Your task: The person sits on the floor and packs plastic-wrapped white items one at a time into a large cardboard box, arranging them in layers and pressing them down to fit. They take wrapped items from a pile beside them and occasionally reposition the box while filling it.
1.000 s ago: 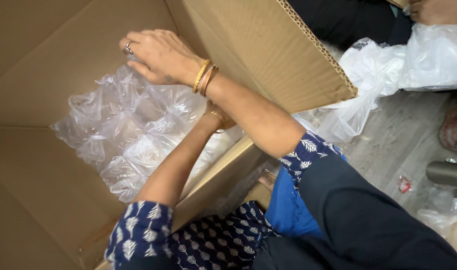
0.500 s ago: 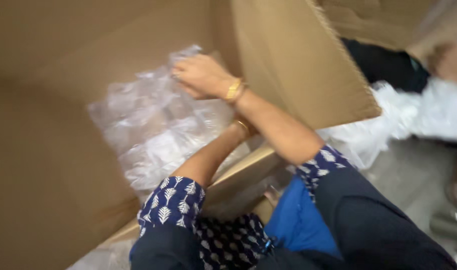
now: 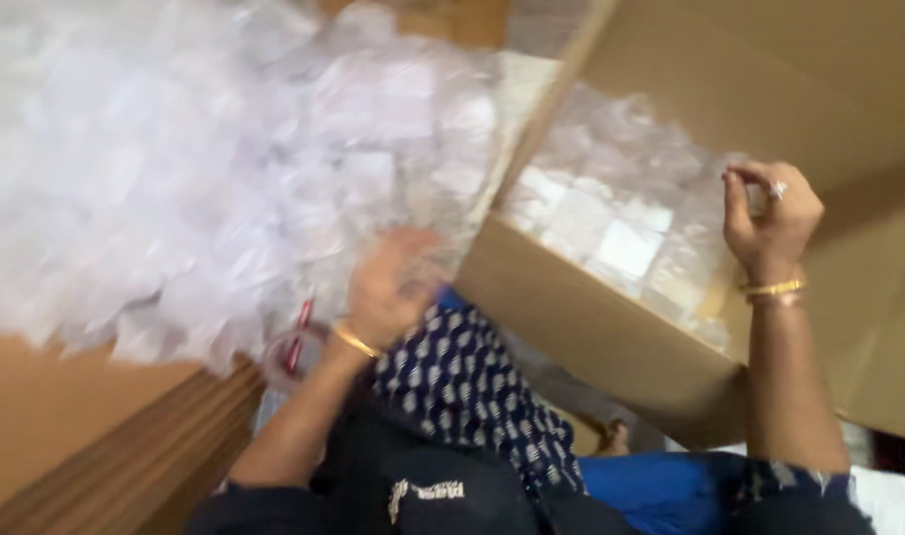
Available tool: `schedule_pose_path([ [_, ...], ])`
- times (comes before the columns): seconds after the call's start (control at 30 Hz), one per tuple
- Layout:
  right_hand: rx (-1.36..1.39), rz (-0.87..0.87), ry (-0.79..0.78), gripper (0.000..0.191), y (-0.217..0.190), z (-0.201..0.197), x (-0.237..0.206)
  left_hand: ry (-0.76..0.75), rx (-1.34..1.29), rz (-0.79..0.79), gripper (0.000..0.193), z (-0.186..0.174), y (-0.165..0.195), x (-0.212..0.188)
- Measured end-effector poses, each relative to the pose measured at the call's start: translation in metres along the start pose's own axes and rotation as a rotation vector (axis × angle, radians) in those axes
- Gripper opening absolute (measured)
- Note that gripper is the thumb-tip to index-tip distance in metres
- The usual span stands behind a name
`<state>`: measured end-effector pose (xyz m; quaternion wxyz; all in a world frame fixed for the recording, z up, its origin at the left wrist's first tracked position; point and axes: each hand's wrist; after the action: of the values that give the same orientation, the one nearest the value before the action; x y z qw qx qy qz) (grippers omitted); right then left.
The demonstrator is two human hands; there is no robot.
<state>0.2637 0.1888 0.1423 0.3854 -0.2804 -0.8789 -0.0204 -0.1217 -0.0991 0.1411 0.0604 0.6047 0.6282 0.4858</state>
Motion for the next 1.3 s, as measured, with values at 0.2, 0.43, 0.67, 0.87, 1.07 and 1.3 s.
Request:
schedule_pose_path([
  [0.2,0.443,-0.194,-0.038,0.024,-0.169,0.068,0.038,0.615,0.139,-0.784,0.031,-0.100,-0.160,-0.060],
  [0.43,0.801,-0.181,-0.388,0.013,-0.299,0.149,0.050,0.398,0.602,-0.476,0.084,-0.130,-0.243,-0.047],
  [0.67,0.624,0.079,-0.800,0.032,-0.291,0.219,0.044,-0.087,0.751,-0.915,0.087,-0.152,-0.261,0.000],
  [0.87,0.406,0.000,-0.868,0.050,-0.272,0.285,0.054,0.138,0.246,-1.194,0.073,-0.123,-0.239,-0.054],
  [1.07,0.295,-0.178,-0.693,0.070,-0.271,0.341,0.073,-0.016,0.324,-1.027,0.077,-0.047,-0.230,-0.138],
  [1.3,0.360,0.100,-0.882,0.086,-0.275,0.369,0.091,-0.086,0.393,-0.771,0.081,-0.003,-0.169,-0.142],
])
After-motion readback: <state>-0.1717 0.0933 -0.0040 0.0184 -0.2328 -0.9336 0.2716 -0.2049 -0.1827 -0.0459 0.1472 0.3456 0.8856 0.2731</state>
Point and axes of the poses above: each hand's wrist, its own x-axis towards the middle knuckle, its own z-axis out of the palm, y = z × x, and after that the axes turned 6 degrees about -z, right-handed
